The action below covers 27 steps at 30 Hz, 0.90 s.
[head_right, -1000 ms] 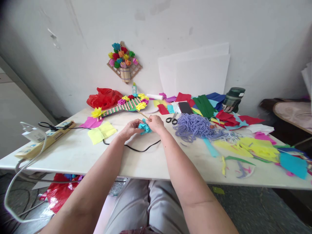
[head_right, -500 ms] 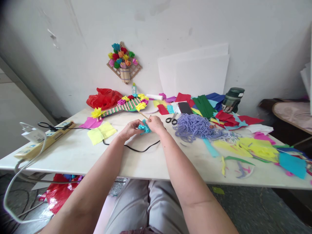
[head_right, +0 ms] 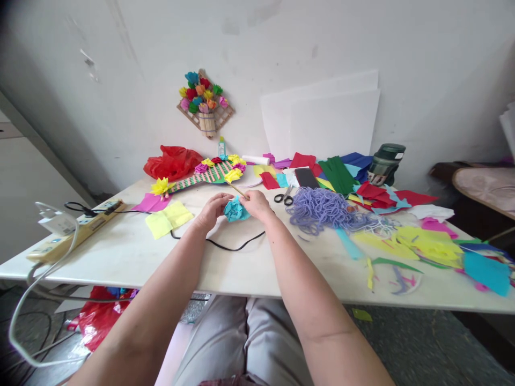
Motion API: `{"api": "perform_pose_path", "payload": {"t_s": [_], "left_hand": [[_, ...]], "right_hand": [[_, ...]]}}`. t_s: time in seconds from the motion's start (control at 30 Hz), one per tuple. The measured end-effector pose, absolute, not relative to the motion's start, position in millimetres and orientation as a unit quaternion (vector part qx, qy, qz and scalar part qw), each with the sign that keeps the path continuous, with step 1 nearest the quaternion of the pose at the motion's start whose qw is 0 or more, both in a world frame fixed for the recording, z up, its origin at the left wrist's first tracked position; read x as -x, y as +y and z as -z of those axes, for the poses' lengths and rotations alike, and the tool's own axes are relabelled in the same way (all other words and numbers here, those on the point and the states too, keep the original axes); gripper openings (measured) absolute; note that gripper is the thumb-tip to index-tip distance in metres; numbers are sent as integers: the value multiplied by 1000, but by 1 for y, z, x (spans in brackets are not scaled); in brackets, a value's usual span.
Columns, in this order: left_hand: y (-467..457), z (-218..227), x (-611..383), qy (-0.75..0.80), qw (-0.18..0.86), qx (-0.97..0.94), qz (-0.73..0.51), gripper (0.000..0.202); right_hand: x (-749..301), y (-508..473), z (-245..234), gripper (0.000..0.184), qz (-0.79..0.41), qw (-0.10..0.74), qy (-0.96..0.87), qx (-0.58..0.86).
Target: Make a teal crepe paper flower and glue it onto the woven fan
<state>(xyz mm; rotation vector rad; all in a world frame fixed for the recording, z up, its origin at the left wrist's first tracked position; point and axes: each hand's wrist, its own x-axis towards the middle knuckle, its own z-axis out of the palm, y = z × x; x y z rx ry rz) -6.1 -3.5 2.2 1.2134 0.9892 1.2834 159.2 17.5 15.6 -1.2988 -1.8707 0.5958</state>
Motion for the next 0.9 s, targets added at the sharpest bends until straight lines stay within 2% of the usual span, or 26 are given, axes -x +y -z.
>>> {"api": "perform_pose_path", "payload": {"t_s": [0.17,0.4,0.7,0.9], "left_hand": [[-3,-1,6,421,558,-476,-534,37],[-3,1,7,414,564,-479,-530,25],[-3,1,7,435,578,-464,-511,25],[-6,-2,5,426,569,-452,-539,21]], "right_hand": [[-159,17,-15,20,-240,386,-745,488],[-158,20,-11,21,-241,388,-751,476],[-159,21,-9,23,-262,388,-754,460],[-161,18,-12,28,-280,393,-755,444]]}}
